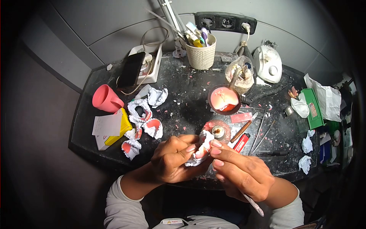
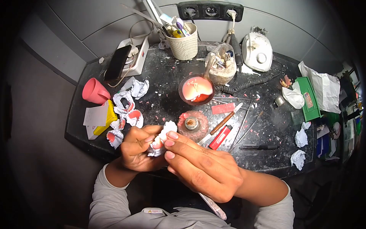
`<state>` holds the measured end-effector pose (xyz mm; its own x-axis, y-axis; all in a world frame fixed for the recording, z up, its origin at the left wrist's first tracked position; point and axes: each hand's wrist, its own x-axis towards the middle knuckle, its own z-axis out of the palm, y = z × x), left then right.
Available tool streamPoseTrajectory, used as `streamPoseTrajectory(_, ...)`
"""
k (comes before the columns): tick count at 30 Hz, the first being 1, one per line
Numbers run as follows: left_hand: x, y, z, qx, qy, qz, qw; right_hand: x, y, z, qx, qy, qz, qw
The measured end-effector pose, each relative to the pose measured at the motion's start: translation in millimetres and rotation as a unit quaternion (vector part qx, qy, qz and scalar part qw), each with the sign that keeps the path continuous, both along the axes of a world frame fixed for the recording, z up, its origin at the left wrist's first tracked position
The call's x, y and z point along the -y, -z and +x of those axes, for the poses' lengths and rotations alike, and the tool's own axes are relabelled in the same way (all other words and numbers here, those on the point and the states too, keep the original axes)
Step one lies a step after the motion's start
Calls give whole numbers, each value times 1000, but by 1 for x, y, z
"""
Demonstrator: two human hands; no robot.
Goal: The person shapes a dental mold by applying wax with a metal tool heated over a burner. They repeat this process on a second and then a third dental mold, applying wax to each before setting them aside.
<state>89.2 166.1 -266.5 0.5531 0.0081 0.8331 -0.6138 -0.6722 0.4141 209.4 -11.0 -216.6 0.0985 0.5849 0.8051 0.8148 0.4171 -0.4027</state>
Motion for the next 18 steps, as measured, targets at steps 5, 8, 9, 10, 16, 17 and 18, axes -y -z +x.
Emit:
streamPoseTrajectory(5, -2, -1, -2, -15, 5, 14, 1000, 0, 0, 0, 2, 5, -3, 1000)
streamPoseTrajectory(8, -1, 0, 0, -6, 5, 16, 1000, -1, 0, -1, 8, 7, 1, 1000)
streamPoseTrajectory(9, 0, 0, 0, -3, 5, 3, 1000, -1, 0, -1, 7, 8, 1, 1000)
streamPoseTrajectory(10, 1, 0, 0, 1, 5, -9, 1000, -1, 0, -1, 6, 9, 1, 1000)
streamPoseTrajectory(16, -5, 9, -7, -62, 37, -34, 997, -1, 0, 0, 10, 12, 2, 1000)
streamPoseTrajectory(17, -6, 8, -5, -61, 37, -34, 997, -1, -1, 0, 10, 12, 2, 1000)
streamPoseTrajectory(18, -6, 7, -3, -44, 28, -20, 998, -1, -1, 0, 12, 12, 2, 1000)
